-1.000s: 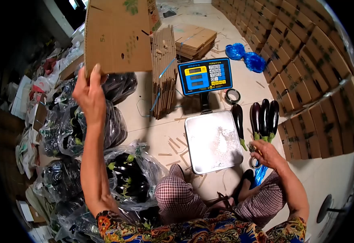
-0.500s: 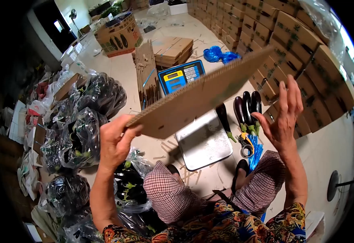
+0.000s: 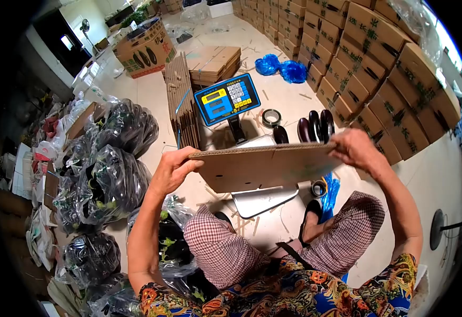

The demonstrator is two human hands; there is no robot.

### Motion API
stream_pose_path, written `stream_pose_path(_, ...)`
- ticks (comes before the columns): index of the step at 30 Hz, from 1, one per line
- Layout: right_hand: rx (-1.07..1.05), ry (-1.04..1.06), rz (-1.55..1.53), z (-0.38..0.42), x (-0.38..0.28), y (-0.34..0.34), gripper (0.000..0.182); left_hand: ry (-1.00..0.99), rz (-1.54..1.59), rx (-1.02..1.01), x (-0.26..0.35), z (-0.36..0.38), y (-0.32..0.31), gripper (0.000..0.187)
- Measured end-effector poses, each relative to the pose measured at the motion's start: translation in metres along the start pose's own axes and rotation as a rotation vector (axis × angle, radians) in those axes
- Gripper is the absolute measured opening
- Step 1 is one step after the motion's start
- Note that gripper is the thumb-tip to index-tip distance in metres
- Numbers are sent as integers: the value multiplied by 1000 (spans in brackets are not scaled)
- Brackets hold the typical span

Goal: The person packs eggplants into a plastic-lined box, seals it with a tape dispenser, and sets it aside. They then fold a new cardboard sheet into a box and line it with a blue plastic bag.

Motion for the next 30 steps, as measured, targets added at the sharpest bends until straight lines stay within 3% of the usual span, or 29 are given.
stream_pose_path(1,-212,3,-85,-2,2,-19,40,32,58,73,-24,-7,6,15)
stream_pose_path(3,33,243,-254,4,-45,-10,22,102,183,216,-69,-20,14,19)
stream_pose_path(5,-81,176,-332,3,-83,-17,24,192,474,285,-88,-34,9,45)
stream_pose_path(7,-147,107,-285,-1,-101,-33,28,235,537,502,-112,-48,-1,63)
stream_pose_path(8,-27,124,-325,-1,-107,-30,29,264,515,503,-121,-57,-8,81)
stream_pose_path(9,-48,55,-348,-2,-110,-40,31,298,519,505,-124,-65,-19,92)
stream_pose_path(11,40,68,-389,0,-120,-35,32,396,454,403,-122,-77,-45,104)
stream_pose_path(12,-103,18,-383,0,-123,-38,37,393,497,445,-121,-80,-53,109)
stream_pose_path(13,-98,-19,-543,0,-124,-41,40,390,540,485,-114,-82,-58,115)
stream_pose_path(15,-80,-95,-859,2,-123,-56,48,401,587,426,-104,-83,-60,110)
stream_pose_path(16,-189,-201,-972,5,-118,-73,57,407,603,405,-105,-82,-58,108)
stream_pose_path(19,-292,-260,-1372,7,-118,-99,56,402,644,387,-103,-71,-53,95)
stream_pose_path(21,-354,-230,-1467,2,-111,-106,55,370,662,369,-101,-62,-47,92)
stream_pose_path(23,-254,-233,-1400,0,-103,-95,47,360,693,343,-98,-55,-39,82)
stream_pose_path(26,-222,-250,-900,-2,-91,-73,40,388,701,366,-97,-46,-32,74)
stream_pose_path(30,84,-297,-891,-18,-60,-66,36,294,383,506,-81,-41,-1,62)
Point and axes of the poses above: each hand's wrist, its own z-axis away from the middle knuckle, its own y-axis out of the back of the hand, x = y × z, the point moved 7 cm from there along -z, towards the middle knuckle, and after that the axes turned 6 degrees about z, right-handed, at the moved point
